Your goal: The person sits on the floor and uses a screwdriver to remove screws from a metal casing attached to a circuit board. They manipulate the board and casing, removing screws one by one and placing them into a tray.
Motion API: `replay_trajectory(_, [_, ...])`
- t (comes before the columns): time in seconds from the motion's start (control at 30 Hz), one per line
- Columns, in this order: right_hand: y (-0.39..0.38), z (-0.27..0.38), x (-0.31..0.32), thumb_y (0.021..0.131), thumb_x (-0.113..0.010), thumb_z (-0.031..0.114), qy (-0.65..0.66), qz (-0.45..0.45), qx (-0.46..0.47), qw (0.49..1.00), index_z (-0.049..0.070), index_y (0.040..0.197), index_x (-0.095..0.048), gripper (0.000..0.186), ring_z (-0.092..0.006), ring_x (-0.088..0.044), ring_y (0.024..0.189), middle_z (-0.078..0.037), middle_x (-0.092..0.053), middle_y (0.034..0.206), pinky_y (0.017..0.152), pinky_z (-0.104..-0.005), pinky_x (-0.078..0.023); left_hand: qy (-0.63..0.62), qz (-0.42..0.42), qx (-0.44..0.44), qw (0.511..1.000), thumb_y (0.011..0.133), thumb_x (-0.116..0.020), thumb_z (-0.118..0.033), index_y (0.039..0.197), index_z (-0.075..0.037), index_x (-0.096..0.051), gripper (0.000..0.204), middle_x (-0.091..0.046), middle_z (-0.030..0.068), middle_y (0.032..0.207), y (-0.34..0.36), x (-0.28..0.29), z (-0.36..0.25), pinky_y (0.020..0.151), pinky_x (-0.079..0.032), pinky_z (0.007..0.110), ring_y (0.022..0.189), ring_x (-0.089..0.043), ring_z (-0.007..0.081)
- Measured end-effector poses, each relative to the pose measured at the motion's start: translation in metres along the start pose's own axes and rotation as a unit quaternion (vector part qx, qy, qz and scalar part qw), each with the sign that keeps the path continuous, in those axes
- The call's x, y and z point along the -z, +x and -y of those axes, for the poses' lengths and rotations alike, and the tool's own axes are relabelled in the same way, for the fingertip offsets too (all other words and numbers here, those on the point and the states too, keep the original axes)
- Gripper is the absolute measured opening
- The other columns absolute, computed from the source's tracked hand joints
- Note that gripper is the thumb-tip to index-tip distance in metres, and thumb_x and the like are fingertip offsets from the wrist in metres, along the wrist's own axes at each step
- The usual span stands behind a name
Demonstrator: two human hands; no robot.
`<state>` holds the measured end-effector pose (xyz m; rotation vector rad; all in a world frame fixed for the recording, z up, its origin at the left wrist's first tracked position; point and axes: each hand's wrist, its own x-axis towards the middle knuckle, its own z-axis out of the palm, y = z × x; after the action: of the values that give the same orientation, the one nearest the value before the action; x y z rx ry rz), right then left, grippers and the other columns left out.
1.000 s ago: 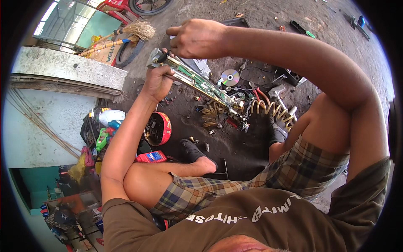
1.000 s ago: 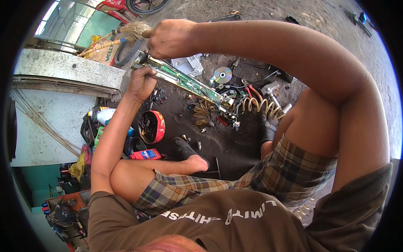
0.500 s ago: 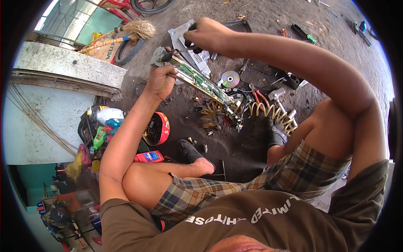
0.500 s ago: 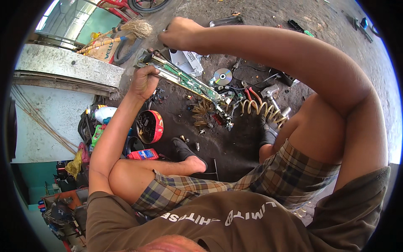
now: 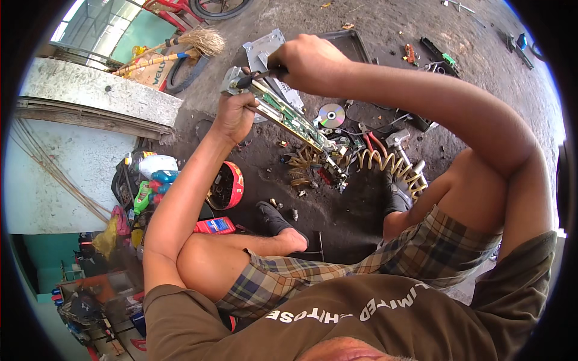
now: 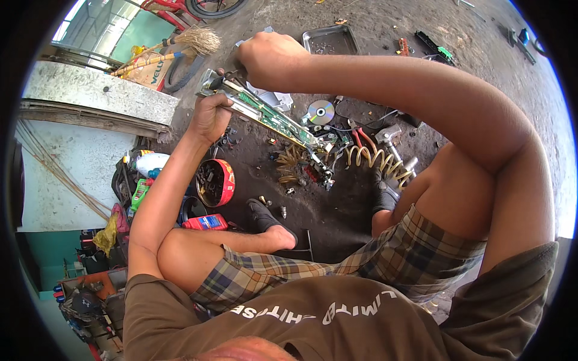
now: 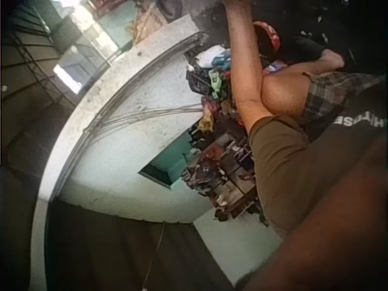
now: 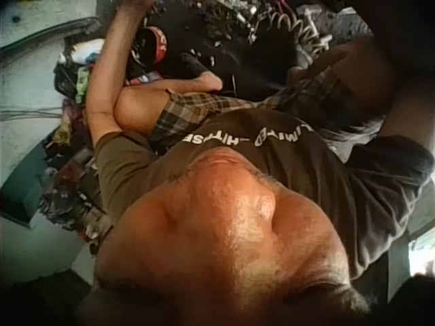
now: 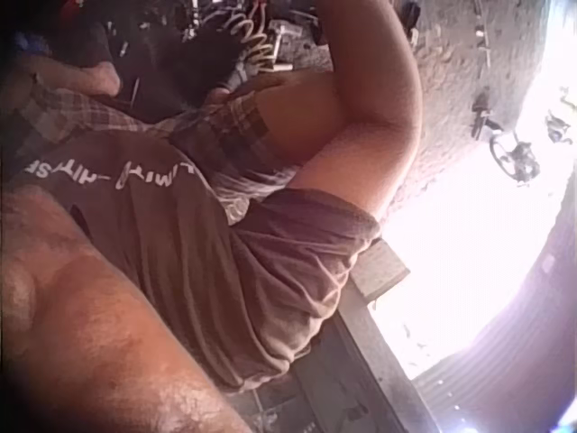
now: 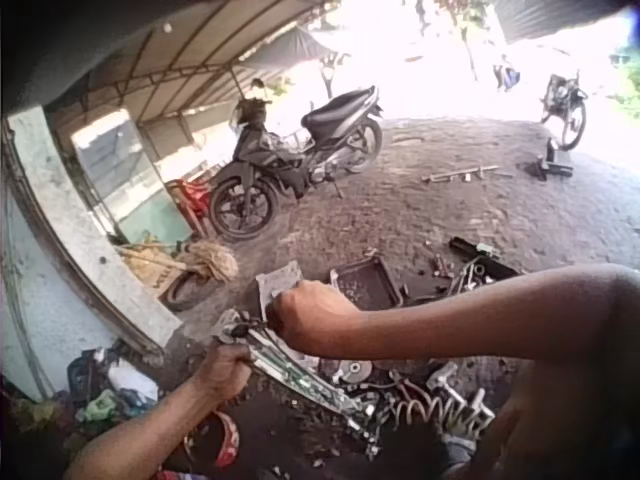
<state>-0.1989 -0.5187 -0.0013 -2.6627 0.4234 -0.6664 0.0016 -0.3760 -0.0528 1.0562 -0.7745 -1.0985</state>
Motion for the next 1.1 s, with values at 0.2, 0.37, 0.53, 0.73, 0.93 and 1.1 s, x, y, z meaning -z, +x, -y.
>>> replay_trajectory(0.2, [0.01, 0.008, 0.002, 0.093, -0.074, 0.035, 0.263, 0.082, -0.302, 0.913, 0.0, 0.097, -0.079, 0.035, -0.0271, -0.074, 0.081, -0.014, -0.076, 0.088, 0.077, -0.043, -0.059, 0.015, -0.038, -0.008, 0.999, 0.075, -0.054, 0.019, 0.139, -0.007, -0.057, 0.069, -0.063, 0.0074, 0.126, 0.005, 0.011, 0.006, 0.109, -0.05, 0.041, 0.121, -0.061, 0.0238])
replay_trajectory(0.37, [0.01, 0.007, -0.002, 0.089, -0.083, 0.034, 0.269, 0.075, -0.311, 0.909, -0.002, 0.101, -0.08, 0.038, -0.0227, -0.07, 0.079, -0.013, -0.076, 0.091, 0.075, -0.0409, -0.057, -0.008, -0.022, -0.013, 1.0, 0.078, -0.057, 0.018, 0.135, -0.008, -0.059, 0.063, -0.065, 0.0085, 0.127, 0.012, 0.02, 0.013, 0.106, -0.052, 0.041, 0.122, -0.063, 0.0246])
replay_trajectory(0.53, [0.009, -0.003, -0.009, 0.085, -0.087, 0.029, 0.177, 0.051, -0.221, 0.958, -0.001, 0.104, -0.081, 0.036, -0.0263, -0.074, 0.079, -0.014, -0.079, 0.089, 0.079, -0.0419, -0.059, -0.011, -0.01, -0.022, 1.0, 0.08, -0.061, 0.018, 0.133, -0.01, -0.059, 0.06, -0.064, 0.0092, 0.126, 0.016, 0.026, 0.017, 0.111, -0.05, 0.045, 0.125, -0.062, 0.0269])
replay_trajectory(0.73, [0.006, -0.006, -0.01, 0.089, -0.078, 0.027, 0.082, 0.027, -0.068, 0.994, -0.001, 0.102, -0.079, 0.032, -0.0365, -0.078, 0.088, -0.023, -0.078, 0.092, 0.085, -0.0463, -0.059, -0.002, -0.007, -0.018, 1.0, 0.083, -0.068, 0.016, 0.13, -0.011, -0.06, 0.056, -0.065, 0.0081, 0.127, 0.015, 0.02, 0.016, 0.111, -0.05, 0.045, 0.123, -0.063, 0.0258])
replay_trajectory(0.93, [0.02, 0.013, 0.012, 0.09, -0.071, 0.025, 0.159, 0.067, -0.198, 0.965, -0.002, 0.102, -0.078, 0.03, -0.0418, -0.077, 0.088, -0.029, -0.075, 0.089, 0.082, -0.0477, -0.06, -0.012, -0.017, -0.027, 0.999, 0.083, -0.072, 0.015, 0.126, -0.011, -0.064, 0.051, -0.069, 0.0063, 0.12, 0.017, 0.022, 0.015, 0.107, -0.052, 0.043, 0.117, -0.066, 0.0233])
replay_trajectory(1.1, [0.012, 0.014, 0.008, 0.087, -0.068, 0.015, 0.004, 0.049, -0.043, 0.998, -0.002, 0.099, -0.078, 0.022, -0.0408, -0.077, 0.091, -0.027, -0.076, 0.092, 0.08, -0.0504, -0.06, -0.028, -0.025, -0.035, 0.999, 0.084, -0.073, 0.015, 0.121, -0.01, -0.065, 0.045, -0.071, 0.0054, 0.115, 0.017, 0.021, 0.013, 0.101, -0.054, 0.036, 0.11, -0.068, 0.0193])
